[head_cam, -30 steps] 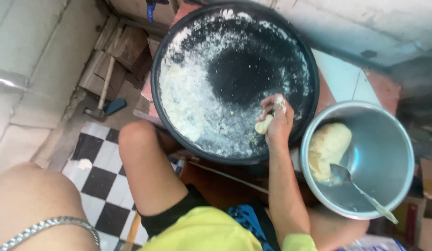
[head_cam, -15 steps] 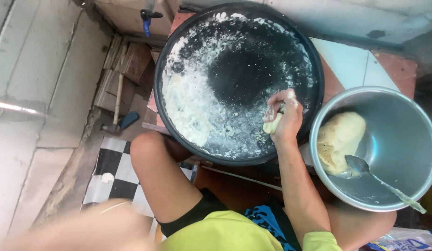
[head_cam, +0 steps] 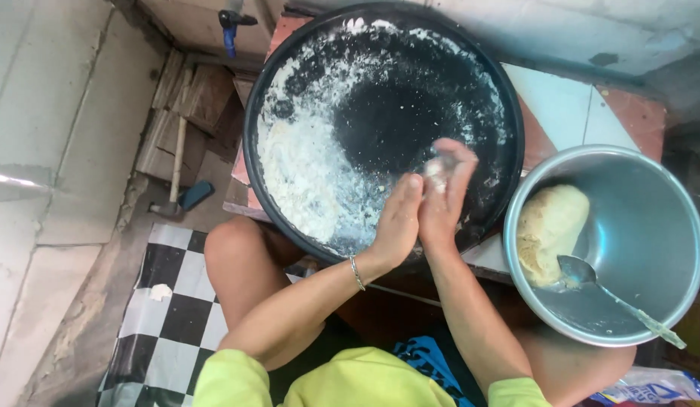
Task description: The person is shaping small dough balls by pinching pieces from a bowl, rolling them between their palms, and placing them on a floured tray.
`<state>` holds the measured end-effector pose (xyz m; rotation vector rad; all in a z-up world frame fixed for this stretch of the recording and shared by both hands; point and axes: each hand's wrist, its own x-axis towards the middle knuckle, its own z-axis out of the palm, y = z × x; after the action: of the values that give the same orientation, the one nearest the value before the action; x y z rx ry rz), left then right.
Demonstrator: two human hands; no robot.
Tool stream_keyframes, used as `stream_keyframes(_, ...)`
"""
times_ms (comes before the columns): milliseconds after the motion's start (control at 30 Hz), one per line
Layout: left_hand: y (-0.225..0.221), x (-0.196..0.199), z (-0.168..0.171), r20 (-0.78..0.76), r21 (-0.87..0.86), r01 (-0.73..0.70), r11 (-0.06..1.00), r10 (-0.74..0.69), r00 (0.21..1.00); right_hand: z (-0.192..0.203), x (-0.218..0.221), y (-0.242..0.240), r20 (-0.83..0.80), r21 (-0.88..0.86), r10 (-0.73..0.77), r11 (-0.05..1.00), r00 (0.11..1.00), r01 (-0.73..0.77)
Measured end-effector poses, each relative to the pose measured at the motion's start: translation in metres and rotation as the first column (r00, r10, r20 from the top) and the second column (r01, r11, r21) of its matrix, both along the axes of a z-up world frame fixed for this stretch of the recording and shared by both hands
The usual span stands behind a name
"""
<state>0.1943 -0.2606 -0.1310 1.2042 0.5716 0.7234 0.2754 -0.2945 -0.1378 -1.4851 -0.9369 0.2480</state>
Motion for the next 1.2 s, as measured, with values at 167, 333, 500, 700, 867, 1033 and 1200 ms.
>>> stream_keyframes(167,0.002,0.004,-0.036,-0.029,-0.140,-0.175,0.975,0.172,0.985,0.010,-0.025,0.005,0.122,0.169,-0.047,0.985,0.991,0.026)
stream_keyframes(333,0.009,-0.002,-0.001,0.313,-0.817,0.134,0.561,0.236,0.920,-0.017,-0.014,0.006,0.119,0.396,0.069,0.912,0.990,-0.111)
stream_keyframes(500,-0.012,0.008,-0.013,0.203,-0.603,0.033,0.797,0.113,0.973,-0.017,-0.008,0.003,-0.126,0.376,0.086,0.926,0.988,-0.032)
stream_keyframes(700,-0.006,0.011,-0.045,0.151,-0.539,-0.095,0.837,0.208,0.966,0.006,0.003,0.000,0.208,0.027,-0.022,0.999,0.978,0.017)
stream_keyframes(867,0.016,0.014,-0.035,-0.042,-0.675,-0.174,0.717,0.197,0.979,0.006,-0.003,-0.006,0.223,0.089,-0.095,0.993,0.970,0.077)
stream_keyframes(1033,0.009,0.012,-0.033,0.263,-0.781,0.076,0.619,0.216,0.940,-0.013,-0.008,-0.003,0.318,0.096,0.013,0.994,0.948,-0.046)
stream_keyframes(1200,-0.006,0.007,-0.036,0.262,-0.512,0.097,0.853,0.048,0.964,-0.029,0.005,-0.006,-0.194,0.360,-0.084,0.921,0.977,0.150)
